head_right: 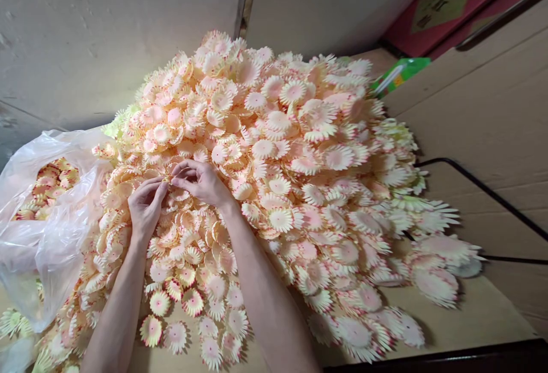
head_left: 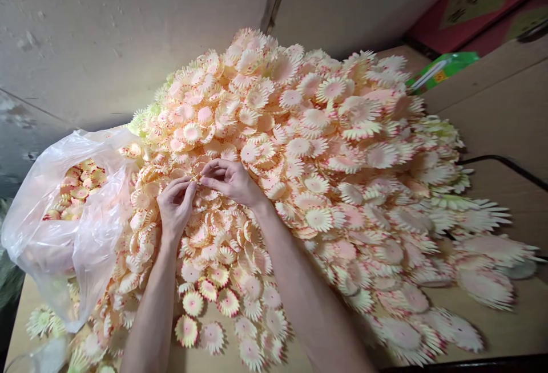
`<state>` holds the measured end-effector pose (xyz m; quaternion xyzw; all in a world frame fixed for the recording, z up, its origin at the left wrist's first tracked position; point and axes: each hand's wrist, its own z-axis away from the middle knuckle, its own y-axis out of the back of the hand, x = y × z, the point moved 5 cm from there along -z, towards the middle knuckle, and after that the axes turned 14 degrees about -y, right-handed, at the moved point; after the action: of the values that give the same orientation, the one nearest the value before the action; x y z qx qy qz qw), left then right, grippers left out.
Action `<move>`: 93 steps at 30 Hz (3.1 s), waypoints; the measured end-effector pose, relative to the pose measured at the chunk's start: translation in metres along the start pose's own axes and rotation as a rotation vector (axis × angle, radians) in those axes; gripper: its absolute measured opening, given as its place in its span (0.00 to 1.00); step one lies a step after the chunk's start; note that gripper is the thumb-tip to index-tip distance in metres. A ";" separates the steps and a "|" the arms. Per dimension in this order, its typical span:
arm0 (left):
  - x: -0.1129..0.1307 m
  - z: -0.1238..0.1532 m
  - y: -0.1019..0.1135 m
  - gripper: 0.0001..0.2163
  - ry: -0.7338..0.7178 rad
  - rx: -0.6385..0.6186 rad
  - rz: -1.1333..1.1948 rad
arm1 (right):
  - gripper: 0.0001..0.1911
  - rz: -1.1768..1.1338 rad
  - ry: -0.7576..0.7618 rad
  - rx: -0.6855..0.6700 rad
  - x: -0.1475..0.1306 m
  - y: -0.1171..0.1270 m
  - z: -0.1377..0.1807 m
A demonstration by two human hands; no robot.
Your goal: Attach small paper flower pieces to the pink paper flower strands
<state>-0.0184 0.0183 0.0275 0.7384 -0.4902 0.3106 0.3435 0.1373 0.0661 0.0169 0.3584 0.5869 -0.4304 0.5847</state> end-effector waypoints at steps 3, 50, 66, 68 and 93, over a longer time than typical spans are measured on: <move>0.000 -0.001 0.000 0.08 -0.003 -0.006 -0.013 | 0.13 -0.014 -0.002 -0.001 -0.002 -0.001 0.000; -0.006 0.001 -0.003 0.07 -0.010 -0.025 0.023 | 0.14 -0.008 -0.035 -0.015 -0.007 0.001 0.004; -0.026 0.007 0.005 0.13 0.214 0.116 0.156 | 0.06 -0.190 0.018 -0.025 -0.010 0.009 0.004; -0.025 0.007 0.004 0.12 0.217 0.112 0.179 | 0.01 -0.098 0.034 -0.007 -0.012 0.009 0.006; -0.010 0.004 -0.001 0.09 -0.058 -0.045 -0.051 | 0.08 0.343 0.249 0.378 -0.007 -0.002 0.005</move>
<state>-0.0207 0.0207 0.0170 0.7515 -0.4879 0.2690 0.3534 0.1382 0.0614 0.0247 0.6052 0.4942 -0.3798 0.4952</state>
